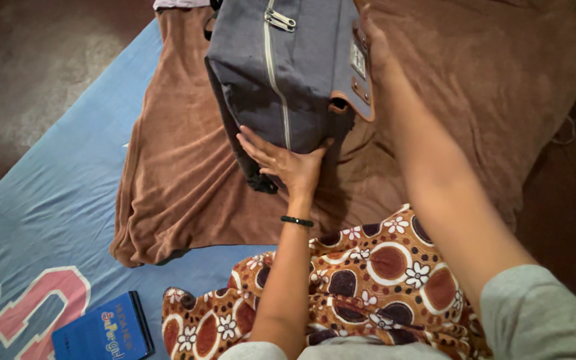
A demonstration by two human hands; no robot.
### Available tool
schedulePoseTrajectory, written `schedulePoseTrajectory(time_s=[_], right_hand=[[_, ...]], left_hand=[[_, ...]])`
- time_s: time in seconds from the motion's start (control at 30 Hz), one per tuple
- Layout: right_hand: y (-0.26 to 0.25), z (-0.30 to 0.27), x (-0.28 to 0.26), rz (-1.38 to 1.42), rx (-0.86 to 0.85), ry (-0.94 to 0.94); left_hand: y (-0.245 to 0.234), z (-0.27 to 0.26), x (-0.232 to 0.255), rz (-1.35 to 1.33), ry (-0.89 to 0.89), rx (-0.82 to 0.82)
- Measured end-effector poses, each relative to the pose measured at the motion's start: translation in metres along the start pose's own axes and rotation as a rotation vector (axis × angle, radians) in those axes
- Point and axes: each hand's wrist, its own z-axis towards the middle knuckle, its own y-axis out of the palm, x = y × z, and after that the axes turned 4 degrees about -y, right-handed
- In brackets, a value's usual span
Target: The person sits on a bed with a gray backpack and opens it, then removes items one at a time: a blue water bottle, a pair of white heeled shoes, a pink pouch, and lotion bottles, placing them on the bed beside the bag.
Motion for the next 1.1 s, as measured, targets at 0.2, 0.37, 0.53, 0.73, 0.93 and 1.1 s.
schedulePoseTrajectory(time_s=[0.2, 0.37, 0.53, 0.73, 0.93, 1.1], right_hand=[[0.0, -0.001, 0.018, -0.093, -0.025, -0.162], [-0.008, -0.028, 0.019, -0.169, 0.158, -0.326], [0.014, -0.105, 0.018, -0.051, 0.236, -0.369], [0.014, -0.125, 0.01, 0.003, 0.185, -0.389], [0.011, -0.076, 0.002, 0.033, -0.002, -0.272], [0.02, -0.055, -0.011, 0.238, -0.084, -0.393]], left_hand=[[-0.002, 0.002, 0.0, 0.007, 0.069, 0.041], [-0.01, 0.01, -0.013, 0.009, 0.118, -0.049], [-0.029, 0.056, -0.043, -0.189, 0.46, -0.146], [-0.039, 0.116, -0.059, -0.375, 0.474, -0.363], [-0.037, 0.126, -0.049, -0.455, 0.321, -0.366], [-0.039, 0.127, -0.048, -0.429, 0.406, -0.352]])
